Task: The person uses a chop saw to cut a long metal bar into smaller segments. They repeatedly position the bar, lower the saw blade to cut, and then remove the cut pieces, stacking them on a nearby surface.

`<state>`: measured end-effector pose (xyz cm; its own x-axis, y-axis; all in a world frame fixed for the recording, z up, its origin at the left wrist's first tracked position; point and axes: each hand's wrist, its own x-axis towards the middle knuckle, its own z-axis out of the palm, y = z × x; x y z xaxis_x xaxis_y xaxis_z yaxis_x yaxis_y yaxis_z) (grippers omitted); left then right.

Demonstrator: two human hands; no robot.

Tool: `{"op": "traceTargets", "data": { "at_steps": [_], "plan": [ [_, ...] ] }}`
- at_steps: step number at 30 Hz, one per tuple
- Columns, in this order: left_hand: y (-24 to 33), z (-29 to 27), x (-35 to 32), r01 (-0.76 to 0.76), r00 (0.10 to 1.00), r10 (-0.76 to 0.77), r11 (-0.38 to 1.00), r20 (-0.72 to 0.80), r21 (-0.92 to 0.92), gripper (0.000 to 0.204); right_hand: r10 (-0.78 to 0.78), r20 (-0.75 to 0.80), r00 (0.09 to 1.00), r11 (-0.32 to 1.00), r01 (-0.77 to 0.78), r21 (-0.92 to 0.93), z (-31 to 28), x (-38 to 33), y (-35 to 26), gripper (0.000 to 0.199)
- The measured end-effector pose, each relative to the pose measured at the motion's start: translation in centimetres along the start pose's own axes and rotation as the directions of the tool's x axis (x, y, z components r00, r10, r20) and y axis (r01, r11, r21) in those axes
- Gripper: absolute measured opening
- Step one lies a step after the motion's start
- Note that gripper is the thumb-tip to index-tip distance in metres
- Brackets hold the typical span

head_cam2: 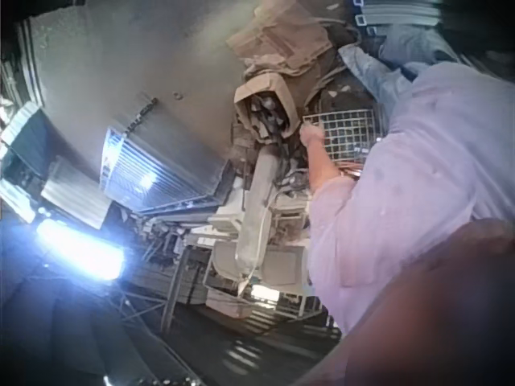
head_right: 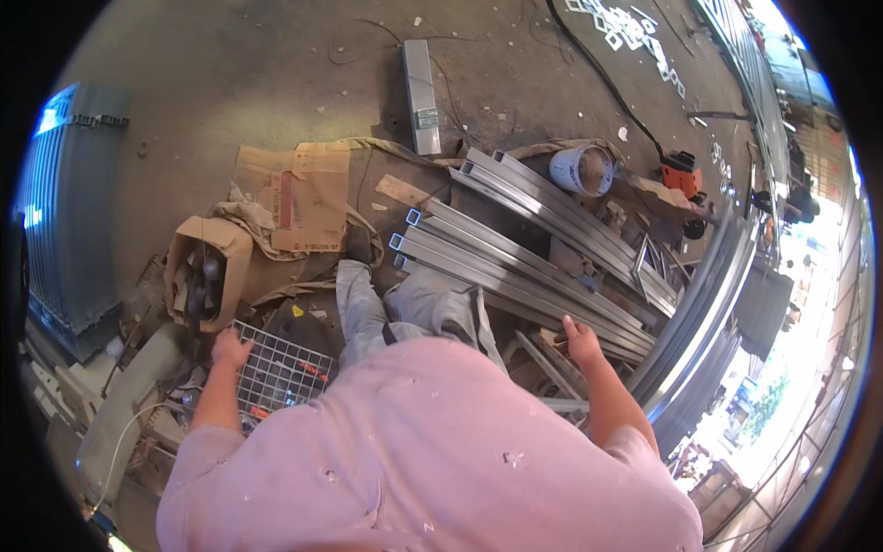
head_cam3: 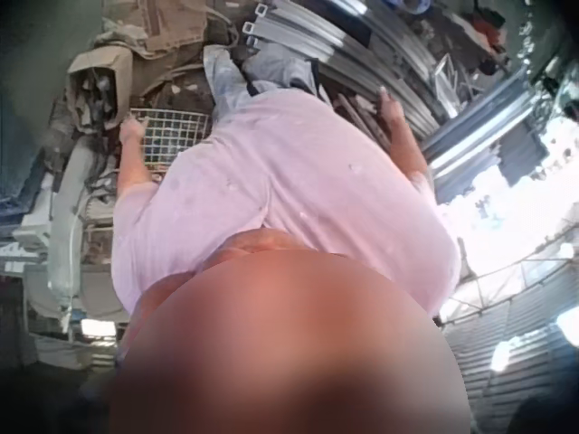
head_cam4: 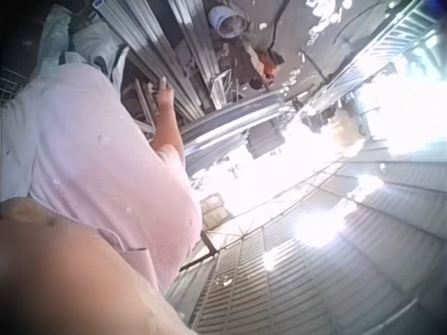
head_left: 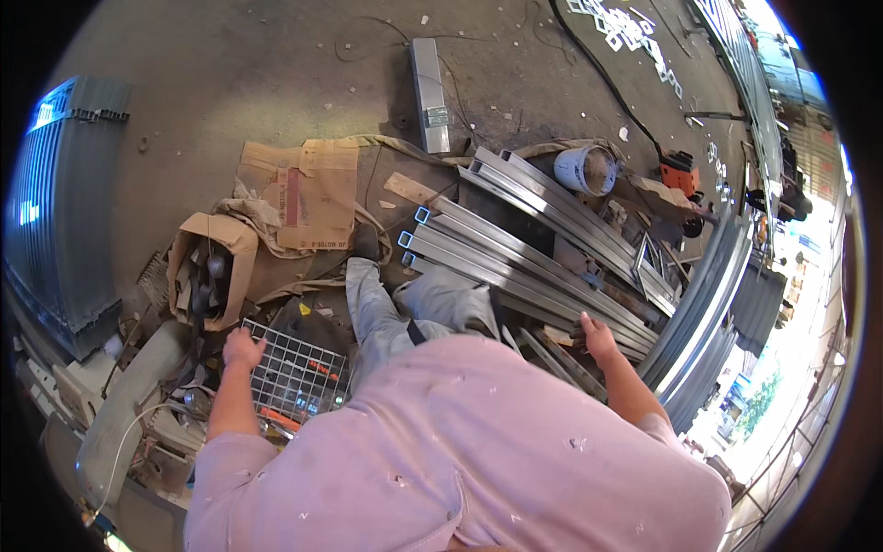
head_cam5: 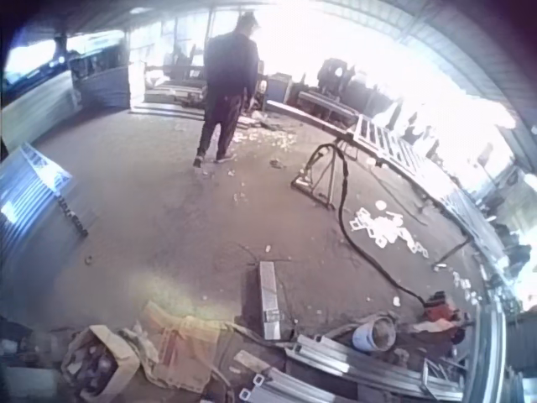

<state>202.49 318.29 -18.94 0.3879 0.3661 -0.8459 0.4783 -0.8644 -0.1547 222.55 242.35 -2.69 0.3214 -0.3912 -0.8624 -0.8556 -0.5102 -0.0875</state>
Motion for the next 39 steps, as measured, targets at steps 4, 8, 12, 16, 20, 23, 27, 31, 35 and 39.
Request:
{"op": "traceTargets", "data": {
  "at_steps": [4,8,12,16,20,23,27,31,35,39],
  "plan": [
    [0.2,0.5,-0.3,0.059,0.998,-0.059,0.998,0.003,-0.025,0.052,-0.236,0.028,0.971,0.960,0.237,-0.150,0.4,10.0,-4.3,0.049],
    [5.4,4.3,-4.3,0.119,0.974,-0.103,0.990,0.201,-0.069,0.062,-0.365,0.136,0.921,0.931,0.364,0.037,2.2,19.8,-8.9,0.052],
    [12.5,9.8,-9.4,0.131,0.954,-0.082,0.979,0.288,-0.155,0.056,-0.320,0.258,0.912,0.947,0.316,0.058,4.3,24.1,-11.4,0.062],
    [20.3,12.9,-15.3,0.196,0.890,-0.089,0.960,0.447,-0.199,0.055,-0.280,0.385,0.880,0.954,0.301,0.004,3.0,27.1,-11.0,0.061],
    [25.0,15.1,-17.9,0.223,0.898,-0.113,0.950,0.425,-0.219,0.056,-0.199,0.346,0.917,0.978,0.210,0.006,-1.6,31.2,-8.8,0.060],
    [26.2,17.1,-18.3,0.254,0.885,-0.144,0.946,0.443,-0.200,0.058,-0.233,0.303,0.924,0.969,0.248,-0.010,-4.8,32.9,-8.5,0.064],
    [27.7,17.1,-18.0,0.186,0.911,-0.087,0.959,0.402,-0.213,0.057,-0.203,0.244,0.948,0.978,0.206,0.011,-7.1,32.8,-6.9,0.067],
    [27.5,18.6,-17.3,0.106,0.898,0.025,0.957,0.439,-0.271,0.056,-0.132,0.235,0.963,0.990,0.118,0.073,-7.6,31.3,-2.3,0.068],
    [26.6,22.0,-16.5,0.200,0.870,-0.010,0.921,0.493,-0.335,0.054,-0.060,0.252,0.966,0.998,0.051,0.044,-6.5,29.4,1.3,0.069],
    [24.2,27.3,-15.0,0.248,0.912,-0.038,0.845,0.409,-0.474,0.054,-0.007,0.222,0.975,1.000,0.003,0.017,-4.1,26.6,3.7,0.068]
  ]
}}
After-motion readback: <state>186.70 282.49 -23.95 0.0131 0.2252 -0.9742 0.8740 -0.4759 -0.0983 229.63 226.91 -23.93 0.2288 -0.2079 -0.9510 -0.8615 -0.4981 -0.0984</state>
